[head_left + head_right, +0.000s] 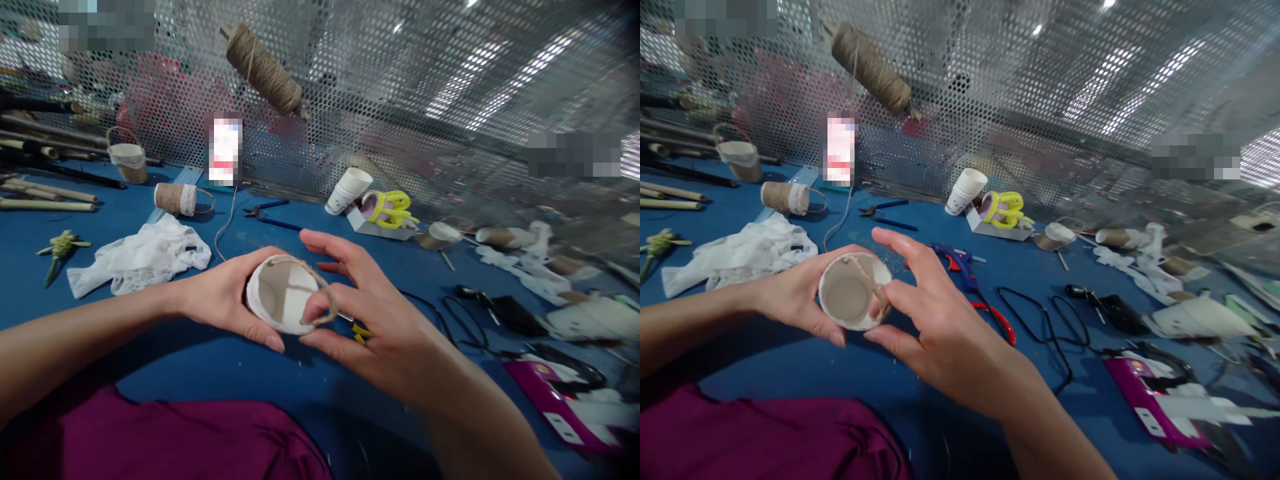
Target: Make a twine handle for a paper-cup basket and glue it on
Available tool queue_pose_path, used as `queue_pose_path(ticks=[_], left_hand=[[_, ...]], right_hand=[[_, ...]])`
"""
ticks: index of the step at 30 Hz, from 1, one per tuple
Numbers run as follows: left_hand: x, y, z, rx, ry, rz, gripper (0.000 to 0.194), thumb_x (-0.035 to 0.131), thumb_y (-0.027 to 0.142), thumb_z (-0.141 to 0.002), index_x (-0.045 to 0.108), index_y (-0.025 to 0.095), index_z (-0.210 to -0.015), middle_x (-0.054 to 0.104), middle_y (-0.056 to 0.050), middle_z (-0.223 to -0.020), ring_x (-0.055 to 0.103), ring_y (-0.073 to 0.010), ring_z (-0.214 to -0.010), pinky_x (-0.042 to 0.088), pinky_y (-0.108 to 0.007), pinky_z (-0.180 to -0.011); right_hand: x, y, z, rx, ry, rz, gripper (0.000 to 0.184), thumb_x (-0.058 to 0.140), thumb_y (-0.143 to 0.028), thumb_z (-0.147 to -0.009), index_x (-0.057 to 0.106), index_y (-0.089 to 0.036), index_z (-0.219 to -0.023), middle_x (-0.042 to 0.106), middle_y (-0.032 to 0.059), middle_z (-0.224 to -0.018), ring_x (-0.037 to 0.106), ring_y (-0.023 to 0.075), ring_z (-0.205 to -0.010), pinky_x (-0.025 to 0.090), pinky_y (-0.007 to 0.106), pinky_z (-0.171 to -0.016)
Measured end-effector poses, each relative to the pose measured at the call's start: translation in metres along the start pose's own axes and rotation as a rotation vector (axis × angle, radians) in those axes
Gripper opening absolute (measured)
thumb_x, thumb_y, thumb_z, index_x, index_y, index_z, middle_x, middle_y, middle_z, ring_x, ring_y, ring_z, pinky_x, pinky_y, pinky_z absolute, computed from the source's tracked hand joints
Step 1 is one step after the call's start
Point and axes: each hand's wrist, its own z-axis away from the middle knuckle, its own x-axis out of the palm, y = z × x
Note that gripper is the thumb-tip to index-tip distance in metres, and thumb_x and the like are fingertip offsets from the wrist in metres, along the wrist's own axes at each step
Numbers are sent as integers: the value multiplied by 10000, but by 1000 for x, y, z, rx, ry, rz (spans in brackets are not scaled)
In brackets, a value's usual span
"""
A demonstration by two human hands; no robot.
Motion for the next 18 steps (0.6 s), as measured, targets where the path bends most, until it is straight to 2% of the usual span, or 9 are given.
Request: queue_pose_path(ticks=[4,6,9,11,13,15,18], left_hand=[[0,-2,-2,-50,-18,158,510,762,208,-589,487,163,-1017,566,-28,-890,539,-164,-803,435,-285,-730],[1,-2,-3,-79,-78,284,450,754,224,-603,519,150,-979,557,-16,-831,517,-129,-722,432,-243,-657],[3,-3,-3,-120,-172,441,449,764,261,-596,552,134,-970,555,-22,-796,488,-98,-635,412,-197,-546],[3,-4,-3,-168,-206,491,486,772,280,-585,557,125,-991,556,-33,-801,481,-93,-617,399,-183,-506],[4,-4,-3,-205,-215,507,513,780,286,-575,557,119,-1006,560,-46,-828,494,-103,-652,410,-184,-524],[4,-4,-3,-207,-214,513,526,787,278,-568,559,118,-1014,567,-57,-868,506,-114,-703,425,-187,-565],[5,-3,-3,-173,-233,533,502,790,239,-566,560,123,-997,574,-35,-838,501,-93,-673,422,-166,-553]], right_hand=[[-4,8,0,81,1,-187,338,685,-327,-720,545,-243,-1015,390,102,-1345,411,269,-1227,412,432,-968],[-5,13,-2,173,66,-375,301,668,-323,-736,556,-246,-1005,488,92,-1242,514,240,-1119,474,390,-892],[-1,18,-8,354,236,-581,180,662,-272,-740,596,-219,-898,615,46,-927,618,162,-834,535,284,-711],[2,17,-11,455,306,-622,147,687,-269,-711,620,-198,-821,616,8,-738,604,119,-651,528,236,-609],[4,15,-14,518,302,-654,146,709,-283,-684,632,-180,-752,599,-15,-627,566,92,-529,505,210,-521],[5,12,-15,545,272,-690,172,717,-313,-668,632,-170,-713,580,-28,-561,538,83,-464,478,200,-451],[6,11,-14,558,282,-637,198,645,-369,-732,624,-175,-697,555,-35,-504,511,84,-421,433,202,-394]])
